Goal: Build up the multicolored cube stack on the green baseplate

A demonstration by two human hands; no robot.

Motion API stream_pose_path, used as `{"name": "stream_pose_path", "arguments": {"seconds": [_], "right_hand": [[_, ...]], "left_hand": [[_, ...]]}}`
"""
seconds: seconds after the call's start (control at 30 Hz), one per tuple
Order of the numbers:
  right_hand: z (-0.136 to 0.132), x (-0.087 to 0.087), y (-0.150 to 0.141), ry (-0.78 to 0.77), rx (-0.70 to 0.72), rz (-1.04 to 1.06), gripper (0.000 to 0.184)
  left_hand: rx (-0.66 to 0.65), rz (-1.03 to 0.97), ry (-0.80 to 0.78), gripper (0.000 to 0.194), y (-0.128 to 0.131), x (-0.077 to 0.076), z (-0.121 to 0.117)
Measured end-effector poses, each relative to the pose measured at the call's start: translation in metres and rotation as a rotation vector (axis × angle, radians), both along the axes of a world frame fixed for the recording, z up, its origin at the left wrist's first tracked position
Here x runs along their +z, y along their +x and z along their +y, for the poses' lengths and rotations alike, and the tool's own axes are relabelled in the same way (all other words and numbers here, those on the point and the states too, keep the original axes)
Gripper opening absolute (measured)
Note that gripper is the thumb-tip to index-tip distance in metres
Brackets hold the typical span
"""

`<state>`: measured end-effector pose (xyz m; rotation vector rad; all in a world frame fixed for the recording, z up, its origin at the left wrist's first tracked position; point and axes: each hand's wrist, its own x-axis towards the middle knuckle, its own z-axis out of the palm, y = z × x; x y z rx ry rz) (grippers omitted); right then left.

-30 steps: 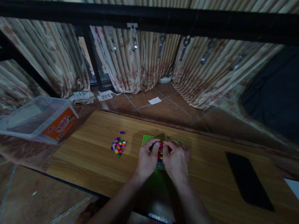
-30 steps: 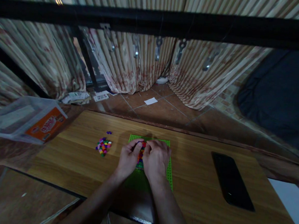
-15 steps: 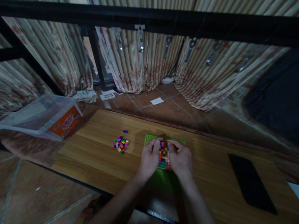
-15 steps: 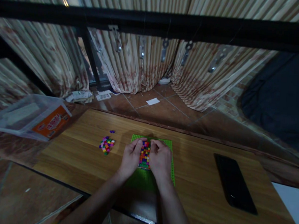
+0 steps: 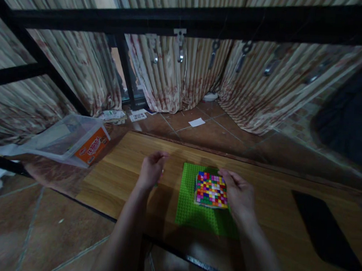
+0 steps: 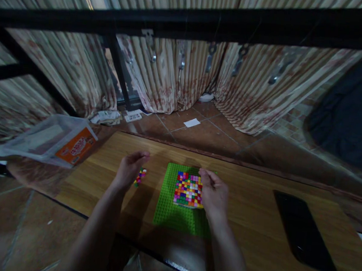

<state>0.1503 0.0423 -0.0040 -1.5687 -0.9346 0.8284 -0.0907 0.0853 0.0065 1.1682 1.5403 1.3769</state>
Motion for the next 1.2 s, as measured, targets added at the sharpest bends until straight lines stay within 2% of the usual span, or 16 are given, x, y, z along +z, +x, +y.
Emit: {"name": "stream_pose_path", "arguments": {"seconds": [0.1,0.23,0.43,0.67,0.8,0.9,1.0,1.1,1.2], "right_hand": [[-0.001,-0.002,0.003,0.018,0.014,-0.031,0.035],[-0.002,-0.001,0.005,0.011,0.004,-0.03,0.032],[-0.003,-0.002,0.005,-0.001,0.029,-0.045,0.029],[-0.003,0.0,0.005,-0.015,0.044,-0.034,0.03],[-0.003,0.001,0.004,-0.02,0.04,-0.018,0.031],[-0.003,0.004,0.003,-0.008,0.033,0.015,0.032],[-0.003,0.006,0.001,0.019,0.033,0.018,0.031],[-0.002,0.005,0.001,0.042,0.034,0.026,0.028],[-0.002,0.003,0.001,0.051,0.04,0.042,0.027]], "left_hand": [[-0.099,0.333,-0.089,0.02,-0.032,0.0,0.002],[-0.095,0.606,-0.164,0.021,-0.048,0.001,0.0],[-0.005,0.811,-0.152,0.031,-0.038,-0.004,0.005],[-0.089,0.957,-0.067,0.032,-0.021,-0.014,0.013],[-0.088,0.985,-0.054,0.026,-0.021,-0.014,0.015],[-0.084,0.977,-0.039,0.022,-0.016,-0.009,0.014],[-0.118,0.83,0.079,0.019,0.002,0.001,0.006],[-0.279,0.557,0.211,0.015,0.027,0.011,-0.01],[-0.445,0.425,0.236,0.014,0.048,0.016,-0.024]]}}
